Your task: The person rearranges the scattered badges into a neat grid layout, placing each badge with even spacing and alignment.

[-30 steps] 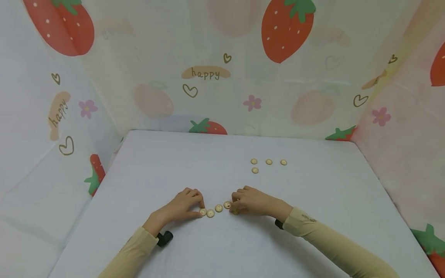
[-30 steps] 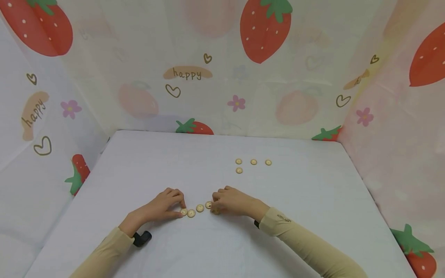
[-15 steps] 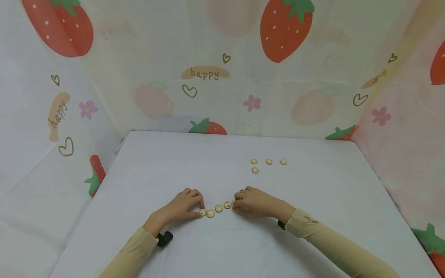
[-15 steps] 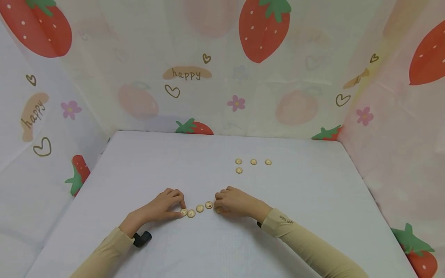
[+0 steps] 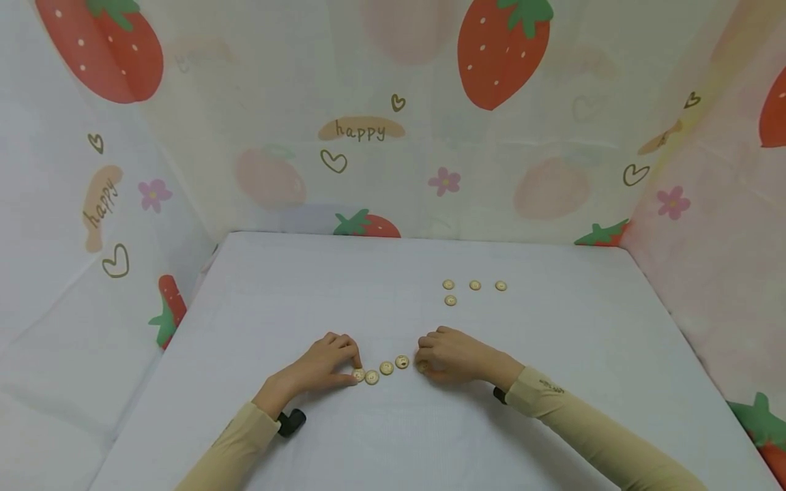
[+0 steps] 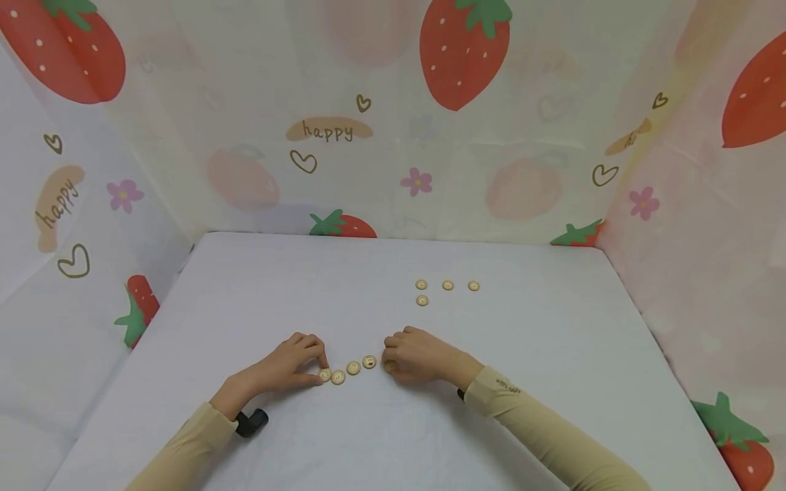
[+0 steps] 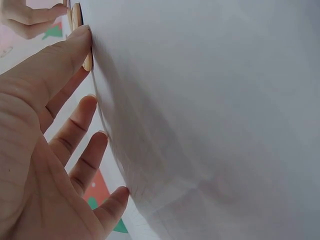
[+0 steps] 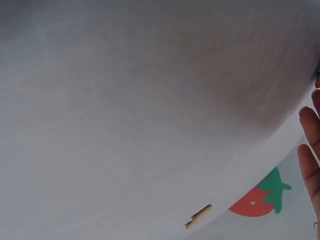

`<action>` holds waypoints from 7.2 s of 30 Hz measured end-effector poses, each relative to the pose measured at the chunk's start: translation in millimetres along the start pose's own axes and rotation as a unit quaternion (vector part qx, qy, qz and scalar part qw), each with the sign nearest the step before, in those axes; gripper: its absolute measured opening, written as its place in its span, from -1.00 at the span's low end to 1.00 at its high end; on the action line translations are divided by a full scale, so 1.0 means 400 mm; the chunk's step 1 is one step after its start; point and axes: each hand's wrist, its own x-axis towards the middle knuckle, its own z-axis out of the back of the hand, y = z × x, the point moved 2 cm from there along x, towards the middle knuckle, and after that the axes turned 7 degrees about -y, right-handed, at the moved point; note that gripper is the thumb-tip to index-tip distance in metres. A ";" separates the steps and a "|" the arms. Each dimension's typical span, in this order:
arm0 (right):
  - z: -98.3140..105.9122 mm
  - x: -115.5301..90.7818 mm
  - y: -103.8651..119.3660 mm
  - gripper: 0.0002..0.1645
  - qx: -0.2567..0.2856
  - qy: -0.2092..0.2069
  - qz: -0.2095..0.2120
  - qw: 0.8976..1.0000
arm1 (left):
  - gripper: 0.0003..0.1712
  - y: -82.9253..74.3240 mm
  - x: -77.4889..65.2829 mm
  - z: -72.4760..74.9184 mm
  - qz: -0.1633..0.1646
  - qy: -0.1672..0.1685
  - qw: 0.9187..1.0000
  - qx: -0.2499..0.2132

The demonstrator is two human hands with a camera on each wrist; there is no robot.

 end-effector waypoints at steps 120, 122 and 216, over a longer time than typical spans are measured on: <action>0.010 -0.147 -0.323 -0.81 -0.038 -0.051 -0.266 0.962 | -0.78 0.001 0.001 0.003 -0.012 -0.008 1.000 0.006; 0.010 -0.147 -0.323 -0.81 -0.041 -0.053 -0.266 0.962 | -0.78 0.002 0.001 0.004 -0.012 -0.007 1.000 0.007; -0.023 0.078 -0.025 -0.74 0.087 -0.011 -0.016 0.996 | -0.79 0.007 -0.002 -0.002 -0.004 -0.008 1.000 0.000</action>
